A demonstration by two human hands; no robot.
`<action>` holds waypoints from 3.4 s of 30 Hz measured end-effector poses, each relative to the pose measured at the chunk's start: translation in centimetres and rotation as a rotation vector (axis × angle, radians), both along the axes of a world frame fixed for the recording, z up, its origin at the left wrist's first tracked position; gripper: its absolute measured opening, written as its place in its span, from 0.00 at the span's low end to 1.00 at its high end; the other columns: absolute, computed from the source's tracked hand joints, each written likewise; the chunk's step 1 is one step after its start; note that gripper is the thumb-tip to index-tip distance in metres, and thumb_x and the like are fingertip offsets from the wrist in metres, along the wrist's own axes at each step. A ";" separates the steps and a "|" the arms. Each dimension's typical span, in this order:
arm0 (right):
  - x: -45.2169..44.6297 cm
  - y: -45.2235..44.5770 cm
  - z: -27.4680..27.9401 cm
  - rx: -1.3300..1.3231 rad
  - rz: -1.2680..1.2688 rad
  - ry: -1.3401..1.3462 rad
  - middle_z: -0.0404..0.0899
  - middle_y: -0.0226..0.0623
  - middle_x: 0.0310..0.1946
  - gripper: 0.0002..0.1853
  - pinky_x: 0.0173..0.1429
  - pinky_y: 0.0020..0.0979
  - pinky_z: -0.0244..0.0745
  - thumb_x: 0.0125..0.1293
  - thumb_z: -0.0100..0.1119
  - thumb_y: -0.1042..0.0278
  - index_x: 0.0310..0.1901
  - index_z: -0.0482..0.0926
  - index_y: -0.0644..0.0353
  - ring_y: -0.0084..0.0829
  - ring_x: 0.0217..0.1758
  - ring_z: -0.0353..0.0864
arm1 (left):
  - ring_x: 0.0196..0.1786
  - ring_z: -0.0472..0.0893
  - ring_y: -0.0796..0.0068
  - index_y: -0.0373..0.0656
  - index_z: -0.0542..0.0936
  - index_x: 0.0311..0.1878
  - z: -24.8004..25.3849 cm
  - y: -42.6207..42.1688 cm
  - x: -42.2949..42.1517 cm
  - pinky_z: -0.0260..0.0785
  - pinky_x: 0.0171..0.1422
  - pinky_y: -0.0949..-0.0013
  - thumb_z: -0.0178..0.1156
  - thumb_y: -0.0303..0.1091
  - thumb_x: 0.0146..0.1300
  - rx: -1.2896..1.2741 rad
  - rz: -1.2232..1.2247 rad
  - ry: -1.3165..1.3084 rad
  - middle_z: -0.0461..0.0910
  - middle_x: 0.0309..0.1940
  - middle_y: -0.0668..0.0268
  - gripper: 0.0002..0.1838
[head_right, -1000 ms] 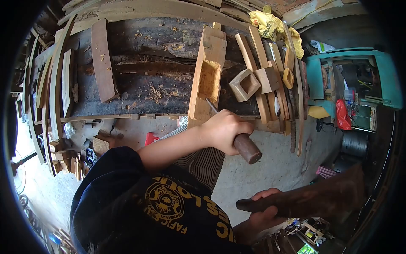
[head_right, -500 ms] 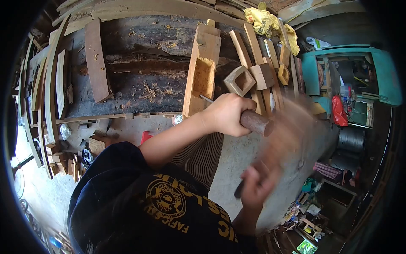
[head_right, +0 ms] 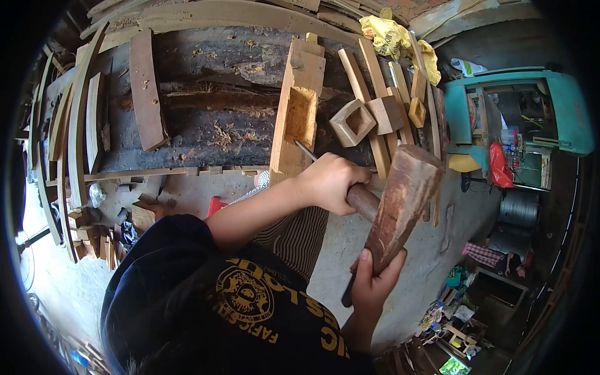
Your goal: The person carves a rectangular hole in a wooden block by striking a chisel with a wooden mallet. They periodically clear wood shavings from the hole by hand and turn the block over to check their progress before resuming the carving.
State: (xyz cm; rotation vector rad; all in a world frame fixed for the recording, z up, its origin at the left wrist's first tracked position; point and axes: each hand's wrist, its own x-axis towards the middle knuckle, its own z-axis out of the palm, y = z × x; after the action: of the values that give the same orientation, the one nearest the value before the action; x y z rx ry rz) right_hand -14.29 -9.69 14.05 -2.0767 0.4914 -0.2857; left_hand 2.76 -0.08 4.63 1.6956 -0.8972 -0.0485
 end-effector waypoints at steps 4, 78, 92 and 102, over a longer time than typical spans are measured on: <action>-1.2 -1.1 1.6 -0.152 0.123 -0.323 0.71 0.39 0.26 0.15 0.23 0.24 0.70 0.70 0.51 0.62 0.48 0.67 0.65 0.26 0.20 0.71 | 0.28 0.81 0.53 0.44 0.77 0.24 -0.6 -0.1 -0.5 0.74 0.34 0.57 0.64 0.41 0.38 -0.024 -0.018 -0.039 0.79 0.20 0.57 0.13; -4.6 -3.1 -7.8 0.411 -0.225 -0.045 0.72 0.36 0.22 0.11 0.19 0.28 0.71 0.73 0.47 0.60 0.45 0.62 0.58 0.26 0.15 0.72 | 0.35 0.86 0.64 0.45 0.79 0.42 2.3 4.1 7.2 0.79 0.39 0.62 0.62 0.38 0.57 0.797 0.282 -0.092 0.85 0.32 0.59 0.11; -3.4 -4.1 -6.8 0.390 -0.398 -0.060 0.72 0.37 0.22 0.17 0.18 0.29 0.70 0.72 0.48 0.58 0.54 0.61 0.59 0.27 0.15 0.71 | 0.24 0.80 0.69 0.51 0.75 0.32 -0.1 -4.3 -2.5 0.72 0.28 0.66 0.70 0.37 0.42 -0.189 0.051 -0.456 0.76 0.21 0.70 0.15; -2.7 -3.5 -7.0 0.426 -0.430 -0.028 0.72 0.38 0.21 0.16 0.18 0.28 0.69 0.72 0.48 0.61 0.53 0.60 0.61 0.27 0.15 0.71 | 0.30 0.77 0.68 0.45 0.73 0.35 -0.5 -5.0 -2.9 0.68 0.37 0.67 0.65 0.40 0.46 -0.262 0.320 -0.397 0.73 0.26 0.68 0.16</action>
State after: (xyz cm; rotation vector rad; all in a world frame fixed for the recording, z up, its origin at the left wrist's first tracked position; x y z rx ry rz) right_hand -17.04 -13.22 7.04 -1.5402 0.9000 -0.4189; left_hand -0.19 -5.03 4.10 1.6051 -0.8633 0.6142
